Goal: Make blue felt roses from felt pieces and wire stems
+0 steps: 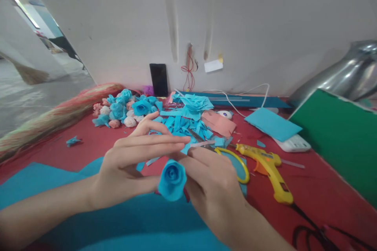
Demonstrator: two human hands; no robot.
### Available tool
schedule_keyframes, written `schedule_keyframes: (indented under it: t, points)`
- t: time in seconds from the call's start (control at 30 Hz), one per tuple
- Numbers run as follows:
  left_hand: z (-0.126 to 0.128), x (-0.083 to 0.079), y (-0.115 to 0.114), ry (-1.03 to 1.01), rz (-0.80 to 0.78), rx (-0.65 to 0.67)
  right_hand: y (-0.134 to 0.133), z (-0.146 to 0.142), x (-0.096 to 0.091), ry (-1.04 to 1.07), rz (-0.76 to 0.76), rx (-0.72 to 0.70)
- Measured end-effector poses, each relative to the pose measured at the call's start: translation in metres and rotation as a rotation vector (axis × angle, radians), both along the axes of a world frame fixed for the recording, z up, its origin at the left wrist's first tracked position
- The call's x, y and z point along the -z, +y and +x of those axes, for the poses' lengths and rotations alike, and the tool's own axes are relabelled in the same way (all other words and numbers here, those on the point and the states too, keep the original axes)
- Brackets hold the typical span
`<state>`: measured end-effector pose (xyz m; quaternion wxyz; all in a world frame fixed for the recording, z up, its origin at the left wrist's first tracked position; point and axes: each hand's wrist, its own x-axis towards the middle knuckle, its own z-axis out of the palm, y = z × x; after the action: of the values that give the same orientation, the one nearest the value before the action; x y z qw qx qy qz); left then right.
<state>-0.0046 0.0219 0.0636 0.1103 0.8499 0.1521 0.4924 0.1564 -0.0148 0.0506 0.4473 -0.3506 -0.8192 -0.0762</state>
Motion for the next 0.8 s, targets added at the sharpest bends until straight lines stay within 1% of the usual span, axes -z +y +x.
schedule_keyframes:
  t: [0.23,0.5,0.7,0.8]
  points:
    - [0.0007,-0.0019,-0.0008,-0.002,-0.022,0.020,-0.0026,-0.0013,-0.0043,0.021,-0.039,-0.040]
    - [-0.0012,0.0000,-0.0001,0.012,-0.026,0.046,-0.0042,-0.0010,-0.0008,0.048,-0.080,-0.056]
    - [-0.0007,-0.0015,-0.0013,0.000,-0.036,0.034,-0.0021,-0.0007,-0.0006,0.058,-0.054,-0.051]
    - [-0.0003,-0.0022,-0.0022,-0.011,-0.056,0.055,-0.0022,-0.0004,0.0017,0.056,-0.041,-0.040]
